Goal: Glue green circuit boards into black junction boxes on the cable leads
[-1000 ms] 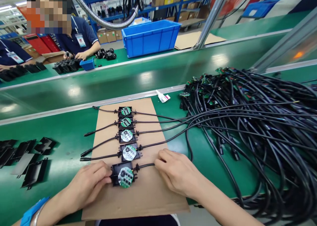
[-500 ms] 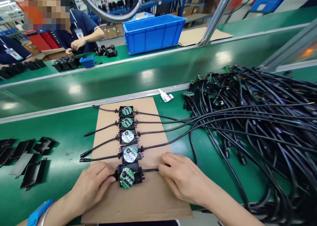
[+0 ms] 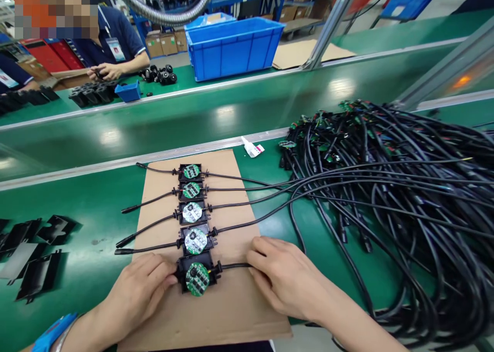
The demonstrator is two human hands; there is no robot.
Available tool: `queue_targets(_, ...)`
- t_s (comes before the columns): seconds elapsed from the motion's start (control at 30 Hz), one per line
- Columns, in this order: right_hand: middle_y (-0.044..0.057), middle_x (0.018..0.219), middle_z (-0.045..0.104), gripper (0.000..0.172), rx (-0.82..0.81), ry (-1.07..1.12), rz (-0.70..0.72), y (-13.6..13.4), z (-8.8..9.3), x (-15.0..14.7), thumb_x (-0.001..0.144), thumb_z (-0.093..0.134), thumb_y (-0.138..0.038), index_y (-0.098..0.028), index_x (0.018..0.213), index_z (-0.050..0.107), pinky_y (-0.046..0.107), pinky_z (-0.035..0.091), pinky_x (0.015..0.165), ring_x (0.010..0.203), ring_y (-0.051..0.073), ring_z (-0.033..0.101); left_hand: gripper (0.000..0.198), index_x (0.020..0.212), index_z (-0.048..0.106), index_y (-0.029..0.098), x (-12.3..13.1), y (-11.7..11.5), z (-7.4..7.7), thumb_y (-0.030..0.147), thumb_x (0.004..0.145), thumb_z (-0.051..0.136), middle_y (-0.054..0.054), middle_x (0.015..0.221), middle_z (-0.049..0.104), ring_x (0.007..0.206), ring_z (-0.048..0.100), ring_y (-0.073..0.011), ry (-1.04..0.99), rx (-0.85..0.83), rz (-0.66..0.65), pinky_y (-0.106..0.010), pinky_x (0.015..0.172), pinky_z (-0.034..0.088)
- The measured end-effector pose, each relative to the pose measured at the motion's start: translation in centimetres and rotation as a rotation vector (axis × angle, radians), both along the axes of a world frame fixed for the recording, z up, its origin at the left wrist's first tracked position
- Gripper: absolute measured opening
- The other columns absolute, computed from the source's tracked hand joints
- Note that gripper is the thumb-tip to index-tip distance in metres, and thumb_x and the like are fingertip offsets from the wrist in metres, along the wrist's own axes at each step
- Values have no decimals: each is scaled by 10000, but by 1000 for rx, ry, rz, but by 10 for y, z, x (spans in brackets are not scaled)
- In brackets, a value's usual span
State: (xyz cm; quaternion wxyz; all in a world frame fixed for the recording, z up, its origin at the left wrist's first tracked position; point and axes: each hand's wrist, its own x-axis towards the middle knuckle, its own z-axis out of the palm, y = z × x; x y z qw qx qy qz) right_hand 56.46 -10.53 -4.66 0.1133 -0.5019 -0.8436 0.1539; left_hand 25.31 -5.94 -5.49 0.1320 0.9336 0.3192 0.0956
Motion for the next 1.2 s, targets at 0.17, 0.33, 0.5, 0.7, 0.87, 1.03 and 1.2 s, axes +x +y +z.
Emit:
queue_targets(0.17, 39, 789, 530, 148, -94, 30, 40, 0, 5, 0, 791, 435, -90, -197, 801, 537, 290, 396, 624, 714, 169, 509, 109, 972, 563, 211, -5, 7, 9, 249, 912, 481, -45, 854, 626, 751, 606, -198, -66, -155, 6, -306, 653, 507)
queue_targets(0.33, 7, 759, 584, 54, -89, 39, 36, 66, 35, 19, 760, 574, -160, -204, 772, 603, 251, 399, 618, 704, 143, 544, 88, 967, 554, 205, 3, 34, 40, 221, 900, 499, -40, 835, 623, 737, 599, -162, -236, -139, 12, -247, 620, 482)
queue_targets(0.5, 97, 860, 584, 264, 175, 5, -464, 183, 36, 60, 893, 487, -295, -62, 886, 611, 342, 388, 808, 901, 201, 552, 103, 915, 601, 209, 29, 73, 66, 267, 894, 518, -13, 808, 619, 711, 574, -138, -274, -270, 78, -244, 627, 441)
queue_targets(0.7, 3, 657, 535, 249, 99, 97, -584, 216, 14, 59, 735, 680, -325, -145, 685, 515, 259, 392, 571, 597, 123, 507, 151, 876, 640, 166, 56, 125, 58, 303, 820, 608, -2, 744, 606, 665, 529, -122, -514, -681, 270, -238, 614, 415)
queue_targets(0.87, 1, 785, 558, 237, 175, 321, -503, 175, 32, -19, 751, 599, -374, -191, 833, 472, 251, 408, 609, 691, 136, 516, 407, 1013, 598, 124, 94, 140, 45, 370, 714, 722, -59, 882, 630, 737, 591, -149, -873, -1045, 303, -257, 635, 475)
queue_targets(1.03, 20, 875, 485, 455, 282, 589, -317, 145, 43, -62, 626, 740, -320, -185, 957, 458, 266, 422, 619, 749, 151, 488, 384, 912, 584, 117, 106, 134, 39, 446, 744, 686, -55, 815, 651, 700, 596, -128, -1035, -1083, 314, -239, 668, 480)
queue_targets(1.2, 56, 925, 506, 268, 297, 655, -55, 135, 42, -50, 842, 601, -308, -196, 1078, 540, 281, 451, 658, 771, 149, 499, 384, 789, 586, 129, 93, 136, 36, 465, 694, 746, -8, 663, 610, 531, 517, -87, -1092, -1029, 380, -184, 489, 413)
